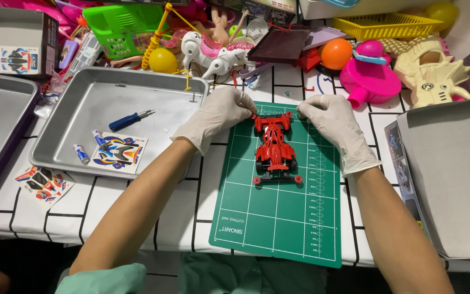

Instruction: Assembling a red model toy car on a green cutting mat, using a screwdriver to fasten small parts.

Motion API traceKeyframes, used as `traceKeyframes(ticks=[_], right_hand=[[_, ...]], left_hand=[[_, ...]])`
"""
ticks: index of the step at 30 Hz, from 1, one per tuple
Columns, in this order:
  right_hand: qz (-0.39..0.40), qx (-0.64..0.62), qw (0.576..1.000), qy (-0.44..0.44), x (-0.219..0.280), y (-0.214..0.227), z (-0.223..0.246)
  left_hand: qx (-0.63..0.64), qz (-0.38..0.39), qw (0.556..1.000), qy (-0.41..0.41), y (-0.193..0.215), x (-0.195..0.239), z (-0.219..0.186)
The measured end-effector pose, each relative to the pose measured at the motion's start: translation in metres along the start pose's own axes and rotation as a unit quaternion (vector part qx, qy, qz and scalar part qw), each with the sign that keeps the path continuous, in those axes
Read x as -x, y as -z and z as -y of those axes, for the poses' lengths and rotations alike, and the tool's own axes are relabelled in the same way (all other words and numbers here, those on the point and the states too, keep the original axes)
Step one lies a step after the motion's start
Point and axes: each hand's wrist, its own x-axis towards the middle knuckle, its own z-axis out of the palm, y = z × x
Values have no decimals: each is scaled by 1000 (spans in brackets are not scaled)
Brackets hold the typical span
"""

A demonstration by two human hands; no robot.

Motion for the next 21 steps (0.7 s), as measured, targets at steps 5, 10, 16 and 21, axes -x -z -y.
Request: traceKeyframes(ticks=[5, 10, 16, 21], right_hand=[[1, -7, 1000, 0, 1, 0, 1], [5, -4, 1000, 15, 1, 1, -1], [8, -14, 1000, 6, -1, 0, -3], [2, -10, 1000, -8, -2, -1, -4]], left_hand=[[4, -23, 1000, -15, 8, 8, -2], [13, -39, 999, -12, 15, 7, 4], [22, -103, 994, 16, 69, 26, 19], [-47, -175, 980, 82, 112, 66, 49]])
